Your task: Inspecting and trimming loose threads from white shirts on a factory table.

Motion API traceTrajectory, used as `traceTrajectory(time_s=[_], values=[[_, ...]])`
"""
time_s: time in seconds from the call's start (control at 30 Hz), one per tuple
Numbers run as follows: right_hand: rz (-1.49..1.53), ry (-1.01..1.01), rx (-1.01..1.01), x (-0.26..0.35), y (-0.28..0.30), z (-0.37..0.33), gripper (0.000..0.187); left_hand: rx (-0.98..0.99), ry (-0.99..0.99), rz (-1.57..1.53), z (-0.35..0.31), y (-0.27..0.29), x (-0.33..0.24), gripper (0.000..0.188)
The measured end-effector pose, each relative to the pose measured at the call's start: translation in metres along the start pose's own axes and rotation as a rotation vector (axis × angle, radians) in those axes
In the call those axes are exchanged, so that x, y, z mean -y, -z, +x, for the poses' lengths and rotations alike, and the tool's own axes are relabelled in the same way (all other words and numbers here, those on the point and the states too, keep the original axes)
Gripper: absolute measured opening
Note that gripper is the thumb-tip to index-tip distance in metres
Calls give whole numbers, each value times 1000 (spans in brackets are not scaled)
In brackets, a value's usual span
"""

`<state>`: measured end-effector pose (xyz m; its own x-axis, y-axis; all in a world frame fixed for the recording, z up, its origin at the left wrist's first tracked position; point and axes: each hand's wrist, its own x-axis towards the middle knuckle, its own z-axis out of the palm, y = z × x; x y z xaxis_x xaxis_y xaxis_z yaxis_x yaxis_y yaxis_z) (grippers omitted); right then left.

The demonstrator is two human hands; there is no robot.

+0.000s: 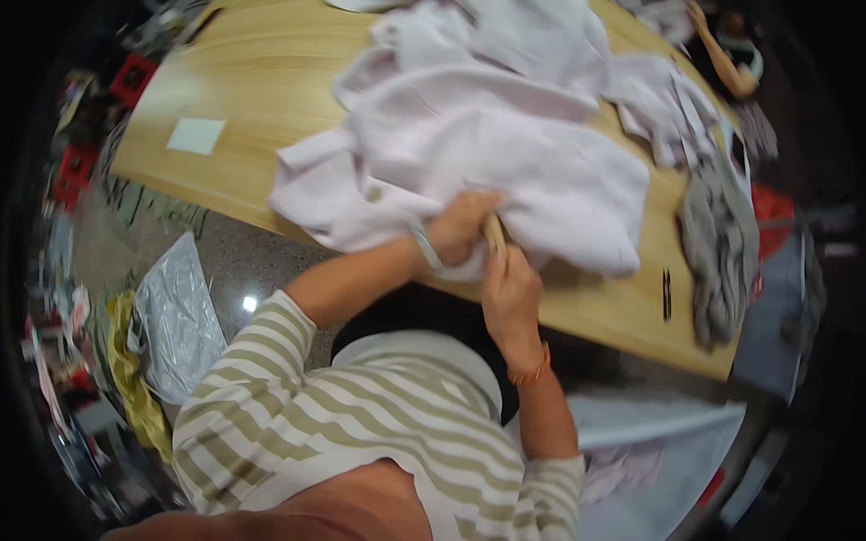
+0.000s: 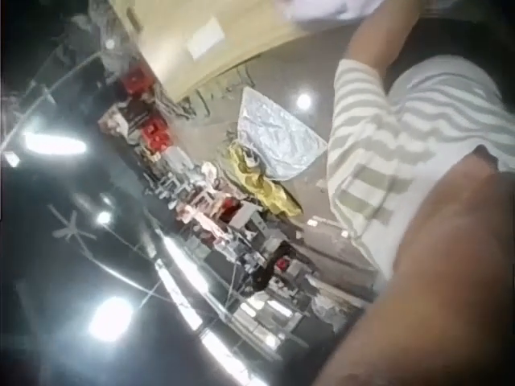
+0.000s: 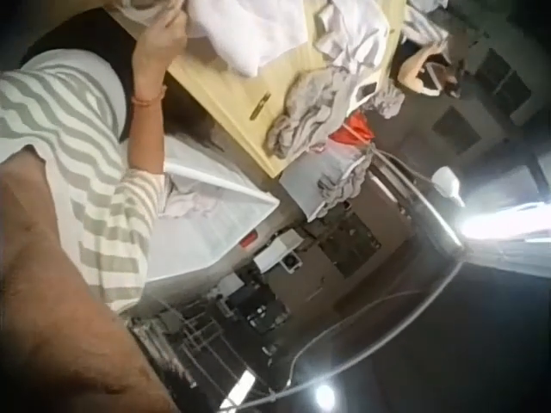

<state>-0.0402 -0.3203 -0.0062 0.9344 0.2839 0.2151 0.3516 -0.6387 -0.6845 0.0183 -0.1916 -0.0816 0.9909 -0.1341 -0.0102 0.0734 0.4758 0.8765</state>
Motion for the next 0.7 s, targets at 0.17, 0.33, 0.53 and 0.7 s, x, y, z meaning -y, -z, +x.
traceTrajectory(time_s=[0.17, 0.33, 0.53, 0.7], values=[[1792, -883, 567, -6, -5, 12, 36, 142, 199, -277, -4, 7, -33, 32], [1093, -839, 419, -12, 16, 4, 37, 184, 286, -265, -10, -1, -40, 33], [-180, 71, -136, -9, 0, -4, 32, 42, 207, -241, -14, -16, -41, 34], [1296, -835, 605, -12, 30, 16, 35, 306, 302, -312, -14, -3, -54, 31]])
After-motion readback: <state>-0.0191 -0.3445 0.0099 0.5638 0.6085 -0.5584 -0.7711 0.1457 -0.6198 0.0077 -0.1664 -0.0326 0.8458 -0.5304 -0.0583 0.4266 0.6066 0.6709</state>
